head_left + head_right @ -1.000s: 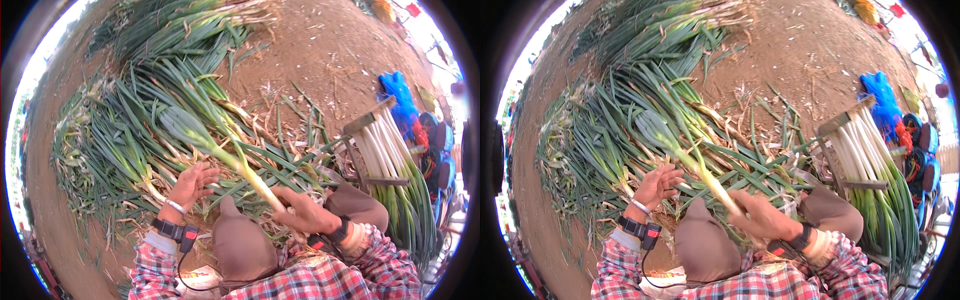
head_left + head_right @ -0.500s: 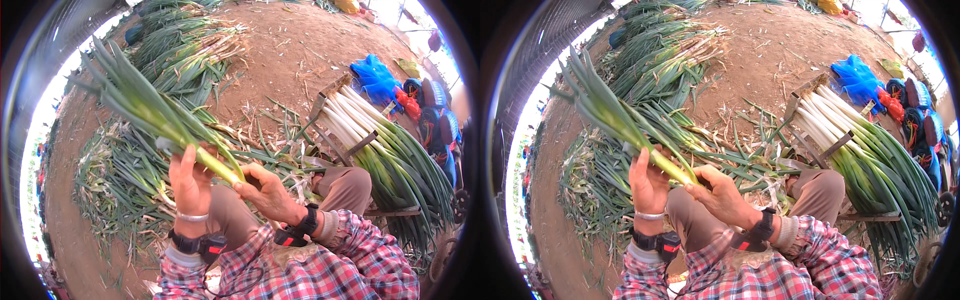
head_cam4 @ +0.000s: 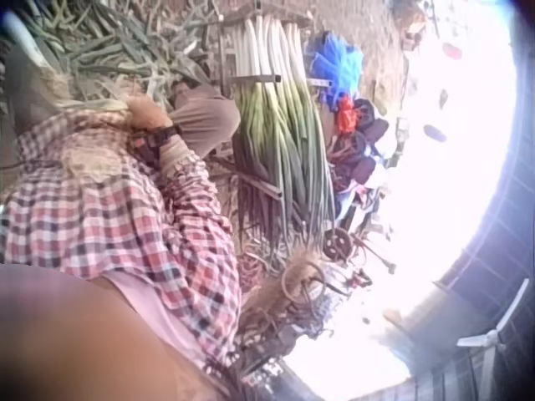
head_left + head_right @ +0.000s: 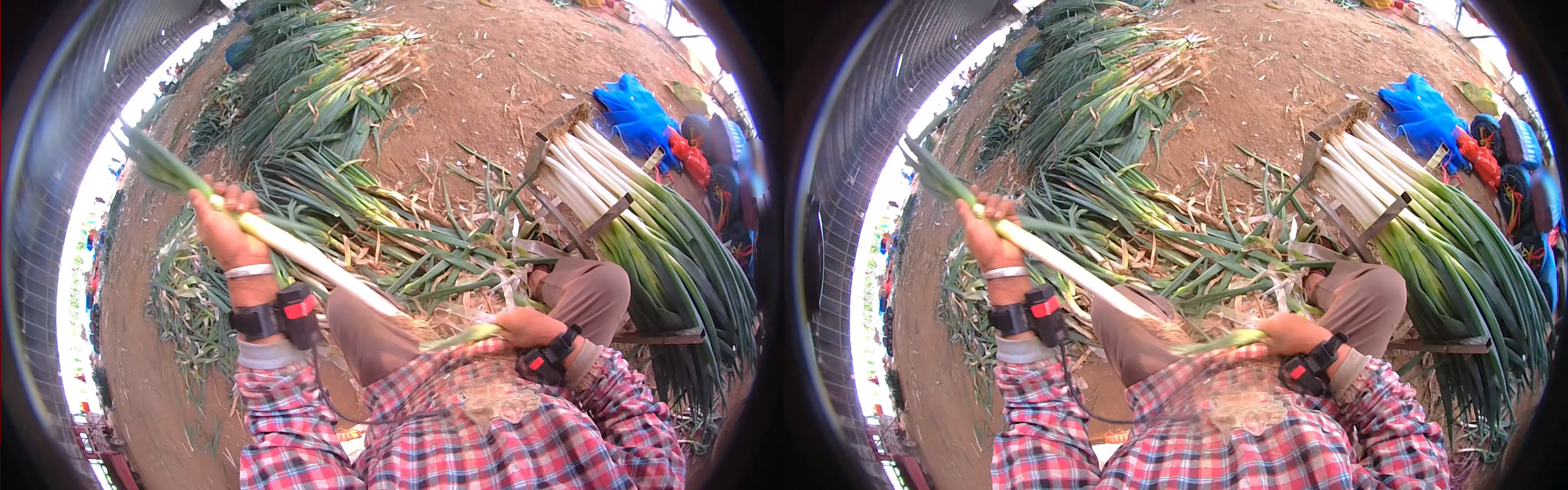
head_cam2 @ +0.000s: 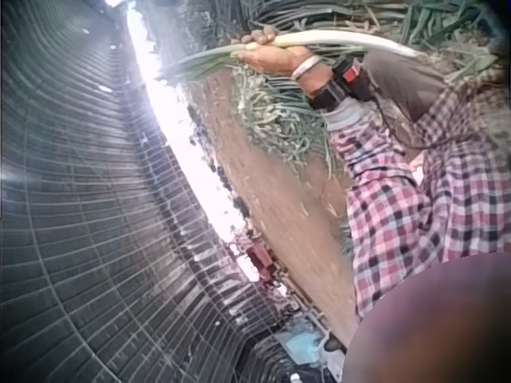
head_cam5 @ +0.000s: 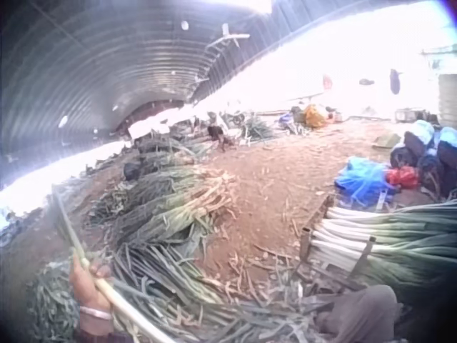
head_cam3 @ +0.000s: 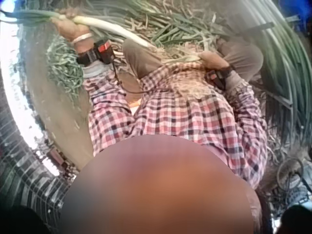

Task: The recorder is cleaning and bundling leeks in an agricultural setting.

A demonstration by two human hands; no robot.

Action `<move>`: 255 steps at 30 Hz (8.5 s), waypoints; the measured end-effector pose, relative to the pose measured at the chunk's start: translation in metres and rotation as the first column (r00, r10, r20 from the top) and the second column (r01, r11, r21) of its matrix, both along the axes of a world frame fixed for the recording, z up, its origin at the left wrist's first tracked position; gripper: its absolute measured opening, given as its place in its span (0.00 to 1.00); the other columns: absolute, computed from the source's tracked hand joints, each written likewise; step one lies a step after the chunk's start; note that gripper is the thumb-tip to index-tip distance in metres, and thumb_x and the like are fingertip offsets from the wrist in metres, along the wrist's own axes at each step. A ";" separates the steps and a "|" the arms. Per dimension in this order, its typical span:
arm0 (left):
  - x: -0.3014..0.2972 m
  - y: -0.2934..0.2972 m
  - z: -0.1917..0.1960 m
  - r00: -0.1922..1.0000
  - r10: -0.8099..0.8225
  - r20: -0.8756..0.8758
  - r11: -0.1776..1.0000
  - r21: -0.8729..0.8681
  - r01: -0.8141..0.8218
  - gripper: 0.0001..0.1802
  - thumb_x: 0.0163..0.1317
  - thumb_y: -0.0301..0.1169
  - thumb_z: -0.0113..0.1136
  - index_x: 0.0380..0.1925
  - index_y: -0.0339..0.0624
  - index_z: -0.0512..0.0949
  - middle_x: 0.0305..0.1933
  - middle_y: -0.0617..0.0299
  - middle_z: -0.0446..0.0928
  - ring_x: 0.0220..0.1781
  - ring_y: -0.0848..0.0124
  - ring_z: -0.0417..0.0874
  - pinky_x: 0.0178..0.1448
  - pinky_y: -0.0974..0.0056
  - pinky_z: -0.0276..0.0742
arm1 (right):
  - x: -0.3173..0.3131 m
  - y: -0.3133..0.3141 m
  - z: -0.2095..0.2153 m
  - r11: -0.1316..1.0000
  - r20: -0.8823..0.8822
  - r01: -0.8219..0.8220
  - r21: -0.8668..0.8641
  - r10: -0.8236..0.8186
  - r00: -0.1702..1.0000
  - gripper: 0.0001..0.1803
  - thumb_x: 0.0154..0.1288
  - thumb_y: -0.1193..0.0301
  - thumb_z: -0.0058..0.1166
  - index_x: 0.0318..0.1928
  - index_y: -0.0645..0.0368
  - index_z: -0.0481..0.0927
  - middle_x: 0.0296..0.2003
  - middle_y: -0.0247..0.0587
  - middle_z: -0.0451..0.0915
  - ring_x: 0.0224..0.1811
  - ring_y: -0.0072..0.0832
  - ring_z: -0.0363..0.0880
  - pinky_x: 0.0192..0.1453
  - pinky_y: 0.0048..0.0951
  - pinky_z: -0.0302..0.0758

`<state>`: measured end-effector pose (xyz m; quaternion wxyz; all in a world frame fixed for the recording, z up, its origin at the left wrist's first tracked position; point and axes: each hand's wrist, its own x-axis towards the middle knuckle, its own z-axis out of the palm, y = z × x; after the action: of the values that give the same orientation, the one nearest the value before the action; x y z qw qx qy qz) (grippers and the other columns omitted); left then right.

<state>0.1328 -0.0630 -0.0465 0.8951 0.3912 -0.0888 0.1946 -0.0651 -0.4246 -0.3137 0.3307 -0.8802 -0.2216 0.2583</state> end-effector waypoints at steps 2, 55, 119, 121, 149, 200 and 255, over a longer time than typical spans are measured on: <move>-0.007 0.024 0.014 0.998 -0.040 0.047 0.999 -0.007 0.040 0.21 0.74 0.47 0.38 0.46 0.40 0.70 0.29 0.68 0.65 0.23 0.81 0.64 0.25 0.73 0.66 | -0.007 -0.010 0.005 0.917 0.160 0.061 -0.394 0.003 0.987 0.16 0.58 0.60 0.54 0.42 0.57 0.78 0.36 0.51 0.78 0.42 0.51 0.76 0.45 0.48 0.69; -0.048 -0.053 -0.015 0.918 -0.024 -0.396 0.973 0.201 0.112 0.22 0.67 0.52 0.51 0.43 0.43 0.68 0.32 0.62 0.75 0.23 0.78 0.67 0.25 0.71 0.65 | 0.039 0.038 0.085 0.920 -0.371 0.221 0.325 -0.091 0.924 0.10 0.58 0.67 0.60 0.29 0.62 0.78 0.27 0.34 0.78 0.31 0.20 0.74 0.35 0.25 0.69; -0.047 0.176 0.010 0.953 -0.254 0.164 0.904 -0.310 0.294 0.14 0.73 0.34 0.40 0.37 0.31 0.66 0.19 0.68 0.59 0.14 0.80 0.59 0.18 0.72 0.59 | -0.014 0.007 0.121 0.989 0.394 0.082 -0.124 -0.027 0.919 0.23 0.57 0.61 0.58 0.52 0.56 0.74 0.42 0.45 0.79 0.42 0.43 0.79 0.40 0.42 0.74; -0.052 0.162 0.009 0.939 -0.273 0.209 0.893 -0.308 0.328 0.16 0.74 0.36 0.39 0.39 0.29 0.66 0.19 0.67 0.58 0.13 0.80 0.59 0.17 0.72 0.60 | 0.016 0.049 0.137 0.977 0.414 0.121 0.175 -0.185 0.891 0.34 0.54 0.61 0.63 0.60 0.56 0.67 0.49 0.48 0.74 0.48 0.46 0.76 0.48 0.42 0.73; -0.069 0.178 -0.048 0.987 0.025 -0.159 0.963 -0.260 -0.066 0.27 0.70 0.55 0.43 0.31 0.40 0.70 0.20 0.69 0.62 0.17 0.78 0.63 0.22 0.70 0.65 | 0.045 0.093 0.163 0.915 0.426 0.104 0.389 -0.279 0.860 0.32 0.51 0.69 0.66 0.58 0.64 0.71 0.50 0.56 0.74 0.49 0.49 0.76 0.52 0.37 0.74; -0.031 -0.033 -0.142 0.791 -0.255 -0.556 0.965 -0.100 0.241 0.06 0.69 0.31 0.52 0.34 0.42 0.71 0.21 0.70 0.68 0.23 0.80 0.68 0.32 0.70 0.70 | 0.234 0.097 -0.083 0.947 0.015 0.321 -0.029 -0.321 0.947 0.14 0.60 0.65 0.51 0.42 0.60 0.78 0.39 0.56 0.79 0.44 0.51 0.78 0.50 0.42 0.74; 0.024 -0.037 -0.154 0.564 -0.372 -0.737 0.804 0.048 0.592 0.10 0.70 0.31 0.52 0.41 0.34 0.72 0.29 0.60 0.72 0.19 0.81 0.67 0.23 0.76 0.64 | 0.408 0.096 -0.195 0.723 0.048 0.641 -0.259 -0.653 0.756 0.20 0.55 0.62 0.61 0.45 0.60 0.75 0.34 0.51 0.80 0.40 0.49 0.80 0.46 0.47 0.75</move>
<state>0.1569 -0.0999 -0.2005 0.8105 0.5210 0.1227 -0.2378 0.3429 -0.3281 -0.5090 0.2870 -0.9311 0.1427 0.1740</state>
